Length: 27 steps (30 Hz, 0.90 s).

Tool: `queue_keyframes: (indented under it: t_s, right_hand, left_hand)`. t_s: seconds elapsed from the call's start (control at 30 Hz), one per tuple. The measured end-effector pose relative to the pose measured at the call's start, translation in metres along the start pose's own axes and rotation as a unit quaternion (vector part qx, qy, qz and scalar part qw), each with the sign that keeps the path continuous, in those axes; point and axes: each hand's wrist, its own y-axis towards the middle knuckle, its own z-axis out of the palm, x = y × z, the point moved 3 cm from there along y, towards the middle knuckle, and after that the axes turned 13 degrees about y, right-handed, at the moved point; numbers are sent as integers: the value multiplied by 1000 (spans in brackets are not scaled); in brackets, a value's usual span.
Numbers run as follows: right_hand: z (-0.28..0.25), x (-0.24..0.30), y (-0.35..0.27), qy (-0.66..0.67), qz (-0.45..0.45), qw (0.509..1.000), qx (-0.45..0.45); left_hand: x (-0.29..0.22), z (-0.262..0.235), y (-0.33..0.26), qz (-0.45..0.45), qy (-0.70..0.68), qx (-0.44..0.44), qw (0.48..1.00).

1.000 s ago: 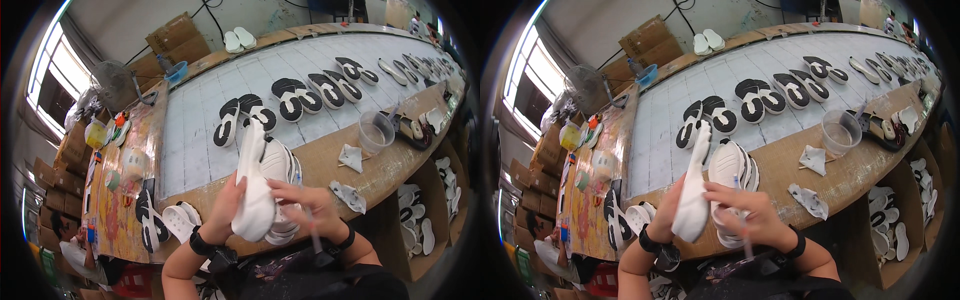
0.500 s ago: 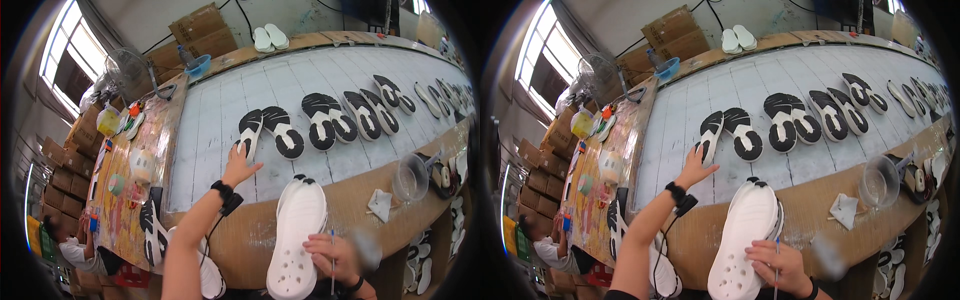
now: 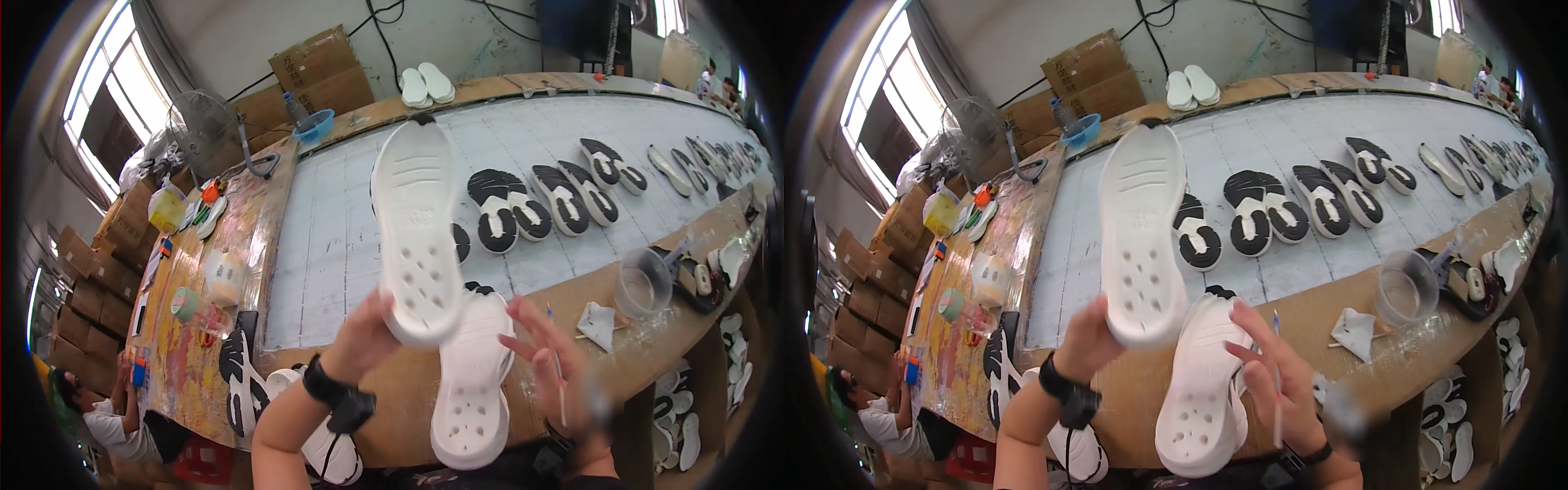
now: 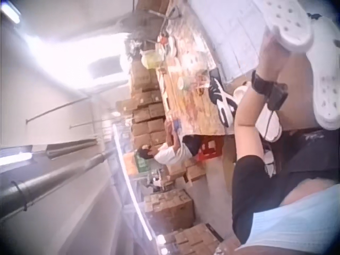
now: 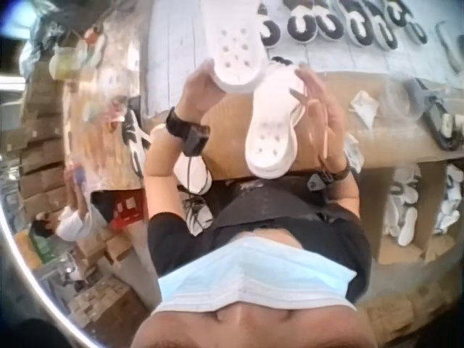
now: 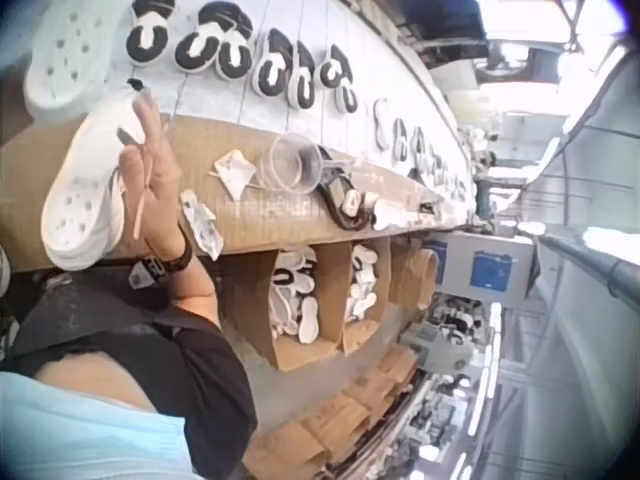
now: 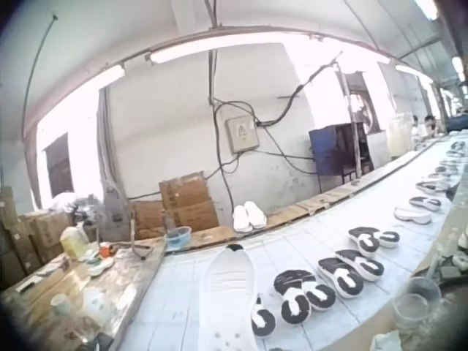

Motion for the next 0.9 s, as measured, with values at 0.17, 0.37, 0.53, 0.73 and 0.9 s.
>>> queue_keyframes:
  t_s: [0.17, 0.37, 0.53, 0.73, 0.9]
  right_hand:
    - [33, 27, -7, -56, -49, 997, 15]
    - [30, 75, -41, -282, -150, 934, 161]
    - [31, 79, -50, -370, -297, 856, 203]
    - [3, 64, -46, -136, 26, 989, 50]
    - [17, 55, -27, 262, 134, 955, 35]
  left_hand:
    - [-9, 73, -49, -10, 144, 57, 988]
    - [-81, 97, -54, 356, 358, -129, 854]
    - [-125, 118, -53, 211, 405, -131, 880]
    - [-108, 138, -41, 148, 252, -16, 956]
    - [-39, 155, -61, 165, 292, 17, 942]
